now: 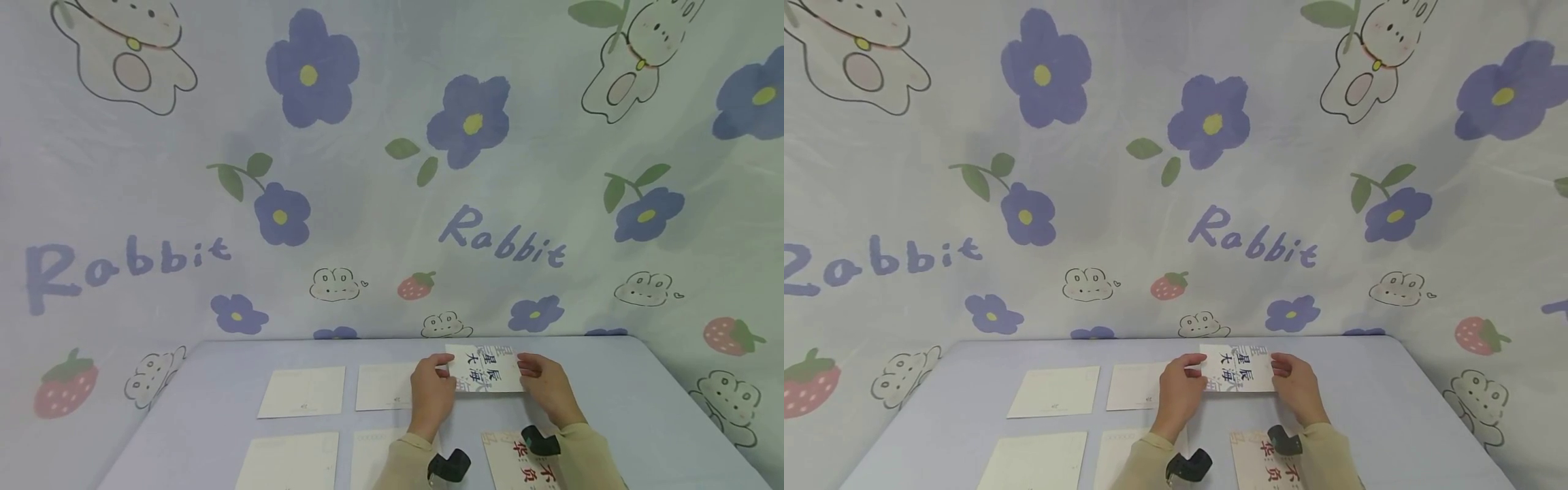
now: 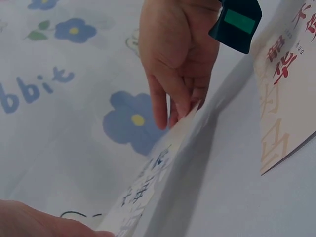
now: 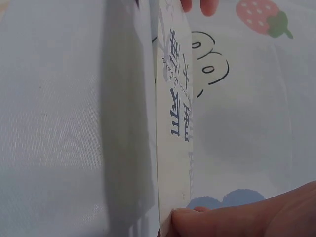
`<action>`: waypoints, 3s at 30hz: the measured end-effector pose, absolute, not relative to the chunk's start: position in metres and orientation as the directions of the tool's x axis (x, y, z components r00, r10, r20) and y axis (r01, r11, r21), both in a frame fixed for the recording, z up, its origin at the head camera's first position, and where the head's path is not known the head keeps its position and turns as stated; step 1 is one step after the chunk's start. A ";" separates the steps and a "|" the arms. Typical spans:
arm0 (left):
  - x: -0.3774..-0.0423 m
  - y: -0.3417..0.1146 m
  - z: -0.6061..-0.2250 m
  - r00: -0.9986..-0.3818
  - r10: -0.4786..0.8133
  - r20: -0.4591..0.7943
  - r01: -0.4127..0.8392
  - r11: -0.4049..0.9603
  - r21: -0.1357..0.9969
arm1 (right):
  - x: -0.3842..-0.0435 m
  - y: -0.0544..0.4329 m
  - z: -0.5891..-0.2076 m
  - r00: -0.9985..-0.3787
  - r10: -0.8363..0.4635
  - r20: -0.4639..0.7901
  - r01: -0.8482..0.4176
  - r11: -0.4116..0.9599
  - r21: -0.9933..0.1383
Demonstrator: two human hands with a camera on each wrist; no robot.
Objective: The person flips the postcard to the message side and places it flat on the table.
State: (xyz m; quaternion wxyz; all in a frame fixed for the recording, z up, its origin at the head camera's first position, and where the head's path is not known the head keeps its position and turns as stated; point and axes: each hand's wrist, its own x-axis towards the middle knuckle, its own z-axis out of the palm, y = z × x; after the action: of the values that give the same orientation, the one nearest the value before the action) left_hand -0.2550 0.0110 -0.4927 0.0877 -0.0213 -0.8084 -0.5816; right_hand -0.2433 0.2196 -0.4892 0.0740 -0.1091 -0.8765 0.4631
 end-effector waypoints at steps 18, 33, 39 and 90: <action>-0.256 0.010 -0.492 -0.976 -0.118 0.181 0.138 0.303 0.943 | -0.241 0.218 -0.487 -0.950 0.312 0.017 0.161 0.534 -0.830; -0.255 0.009 -0.491 -0.971 -0.134 0.200 0.146 0.331 0.932 | -0.241 0.217 -0.485 -0.934 0.357 0.016 0.173 0.492 -0.853; -0.255 0.009 -0.492 -0.963 -0.143 0.230 0.167 0.353 0.921 | -0.241 0.216 -0.485 -0.929 0.370 0.015 0.182 0.492 -0.851; -0.257 0.009 -0.486 -0.972 -0.109 0.207 0.166 0.301 0.939 | -0.243 0.217 -0.475 -0.901 0.433 0.002 0.166 0.350 -0.922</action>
State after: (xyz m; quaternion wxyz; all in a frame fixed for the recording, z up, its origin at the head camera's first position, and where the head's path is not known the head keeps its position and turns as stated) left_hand -0.2572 0.0088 -0.4857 0.1163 -0.0179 -0.7980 -0.5910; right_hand -0.2428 0.2167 -0.4748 0.1237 -0.1845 -0.8123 0.5393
